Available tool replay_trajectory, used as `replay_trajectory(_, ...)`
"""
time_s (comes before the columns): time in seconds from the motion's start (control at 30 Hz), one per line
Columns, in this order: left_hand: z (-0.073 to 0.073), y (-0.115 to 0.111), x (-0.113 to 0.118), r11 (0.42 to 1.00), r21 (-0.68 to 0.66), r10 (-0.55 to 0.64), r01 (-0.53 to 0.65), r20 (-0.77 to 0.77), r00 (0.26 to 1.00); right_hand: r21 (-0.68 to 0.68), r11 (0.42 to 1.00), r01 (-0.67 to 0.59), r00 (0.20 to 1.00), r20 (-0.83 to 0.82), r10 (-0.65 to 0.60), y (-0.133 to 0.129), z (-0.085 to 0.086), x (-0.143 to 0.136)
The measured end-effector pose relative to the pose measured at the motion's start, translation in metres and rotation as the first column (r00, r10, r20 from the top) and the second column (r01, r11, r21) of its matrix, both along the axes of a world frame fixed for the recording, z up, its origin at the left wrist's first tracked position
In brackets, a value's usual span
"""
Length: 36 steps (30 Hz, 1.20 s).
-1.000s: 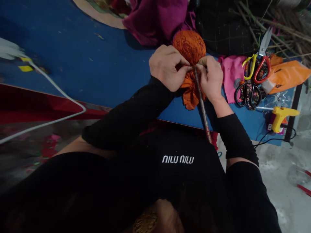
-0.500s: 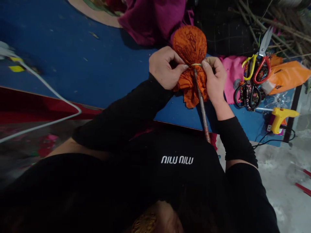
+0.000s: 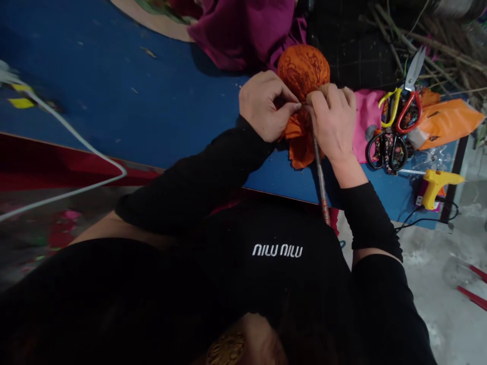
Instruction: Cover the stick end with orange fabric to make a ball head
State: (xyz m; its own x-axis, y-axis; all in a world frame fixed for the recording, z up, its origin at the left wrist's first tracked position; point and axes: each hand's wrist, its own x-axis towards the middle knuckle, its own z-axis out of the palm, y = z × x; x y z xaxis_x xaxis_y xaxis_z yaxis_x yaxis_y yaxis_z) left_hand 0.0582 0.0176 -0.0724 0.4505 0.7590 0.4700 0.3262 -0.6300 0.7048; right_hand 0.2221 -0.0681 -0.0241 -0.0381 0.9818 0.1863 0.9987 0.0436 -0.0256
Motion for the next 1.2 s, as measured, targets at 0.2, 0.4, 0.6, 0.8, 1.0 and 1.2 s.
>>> replay_trajectory(0.2,0.003,-0.001,-0.002,0.997,0.073,-0.032,0.026,0.086,0.996,0.067,0.997,-0.045,0.996,0.077,0.04,0.008,0.0,0.001)
replay_trajectory(0.4,-0.01,0.006,0.001,0.978,0.108,-0.18,0.18,-0.008,0.984,0.081,0.996,-0.033,0.997,-0.071,0.039,0.015,-0.007,0.011)
replay_trajectory(0.6,-0.012,0.004,0.017,0.97,0.232,-0.099,0.077,0.082,0.992,0.101,0.992,0.074,0.796,-0.605,0.002,0.021,-0.036,0.026)
replay_trajectory(0.8,0.003,0.005,0.021,0.999,0.051,0.016,-0.01,-0.12,0.993,0.042,0.993,0.108,0.468,-0.884,-0.013,0.027,-0.058,0.028)
replay_trajectory(1.0,-0.007,0.01,0.019,0.988,0.062,-0.135,0.143,-0.121,0.983,0.043,0.997,0.057,0.515,-0.857,0.008,0.03,-0.062,0.03)
replay_trajectory(1.2,-0.011,0.006,0.016,0.998,0.065,0.002,0.006,-0.126,0.992,0.09,0.995,0.034,0.779,-0.626,0.03,0.019,-0.042,0.034)
